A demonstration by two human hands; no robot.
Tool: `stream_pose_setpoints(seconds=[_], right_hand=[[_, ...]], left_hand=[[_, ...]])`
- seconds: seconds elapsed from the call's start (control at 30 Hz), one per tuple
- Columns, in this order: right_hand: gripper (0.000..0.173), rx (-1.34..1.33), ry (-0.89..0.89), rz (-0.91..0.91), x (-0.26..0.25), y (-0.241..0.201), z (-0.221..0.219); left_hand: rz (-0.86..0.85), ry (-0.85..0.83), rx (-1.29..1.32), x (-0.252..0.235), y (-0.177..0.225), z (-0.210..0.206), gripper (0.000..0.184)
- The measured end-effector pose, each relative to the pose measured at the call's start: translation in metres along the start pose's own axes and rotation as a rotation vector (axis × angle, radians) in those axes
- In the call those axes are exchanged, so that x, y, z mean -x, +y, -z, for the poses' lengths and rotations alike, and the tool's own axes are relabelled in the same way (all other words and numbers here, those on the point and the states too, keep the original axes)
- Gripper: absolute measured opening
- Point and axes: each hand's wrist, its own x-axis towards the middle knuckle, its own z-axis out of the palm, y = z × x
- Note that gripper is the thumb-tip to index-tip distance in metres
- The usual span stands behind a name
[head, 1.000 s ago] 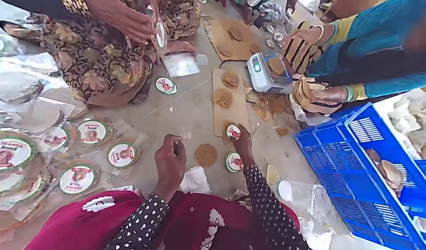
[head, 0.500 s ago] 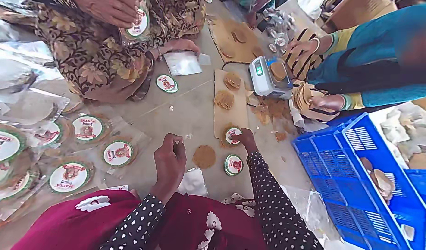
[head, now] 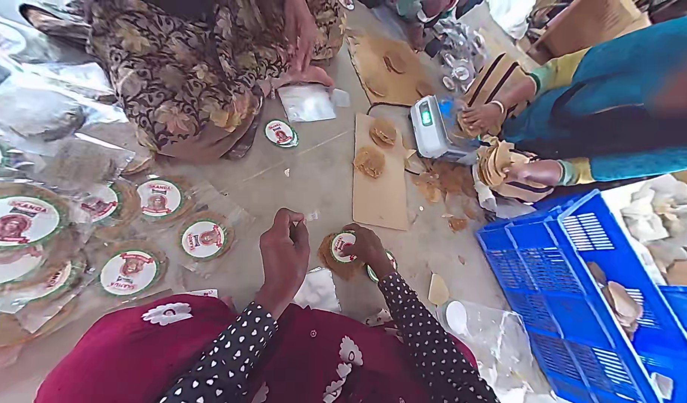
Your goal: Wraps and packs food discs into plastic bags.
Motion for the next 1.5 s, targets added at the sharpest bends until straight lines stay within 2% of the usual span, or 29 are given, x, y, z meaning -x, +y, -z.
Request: stream_pose_setpoints(seconds=[0.1,0.3,0.43,0.57,0.7,0.77,0.87,0.97,1.07,1.13,1.23,1.33,1.4,1.5], right_hand=[[0.063,0.092,-0.009,-0.048,0.004,-0.010,0.003],[0.061,0.022,-0.020,-0.047,0.002,-0.002,0.001],[0.046,-0.101,0.094,0.034,0.035,-0.012,0.014],[0.033,0.170,0.140,0.003,0.079,-0.050,0.027],[0.026,0.340,0.006,-0.014,0.071,-0.044,0.004],[0.027,0.163,0.091,-0.009,0.068,-0.029,0.005],[0.030,-0.284,0.431,-0.005,0.071,-0.004,0.000],[0.032,-0.633,0.703,0.020,0.063,0.003,-0.028],[0.030,-0.816,0.738,0.056,0.047,0.008,-0.059],[0.031,-0.848,0.768,0.094,0.045,0.005,-0.058],[0.028,-0.775,0.815,0.187,0.041,0.011,-0.066],[0.027,-0.708,0.758,0.127,0.038,0.016,-0.069],[0.035,-0.891,0.811,0.116,0.050,0.006,-0.057],[0.037,-1.367,0.800,0.148,0.089,-0.025,-0.023]], left_hand=[[-0.010,0.005,0.008,-0.001,0.001,-0.002,0.011],[-0.012,0.008,0.011,-0.002,0.000,-0.001,0.011],[0.016,-0.003,0.012,-0.003,0.000,0.000,0.010],[0.031,-0.019,-0.006,-0.002,0.002,0.002,0.011],[0.067,-0.041,-0.016,-0.002,0.007,0.003,0.012],[0.073,-0.032,-0.007,-0.003,0.006,0.006,0.013],[0.088,-0.037,0.001,-0.003,0.007,0.008,0.013],[0.098,-0.048,0.024,-0.004,0.010,0.006,0.013],[0.113,-0.049,0.046,-0.003,0.009,0.005,0.012],[0.122,-0.046,0.052,-0.004,0.008,0.007,0.012],[0.124,-0.043,0.061,-0.004,0.006,0.005,0.011],[0.130,-0.058,0.050,-0.004,0.008,0.004,0.012],[0.132,-0.058,0.033,-0.003,0.008,0.004,0.013],[0.077,-0.068,0.007,0.000,0.007,0.003,0.016]])
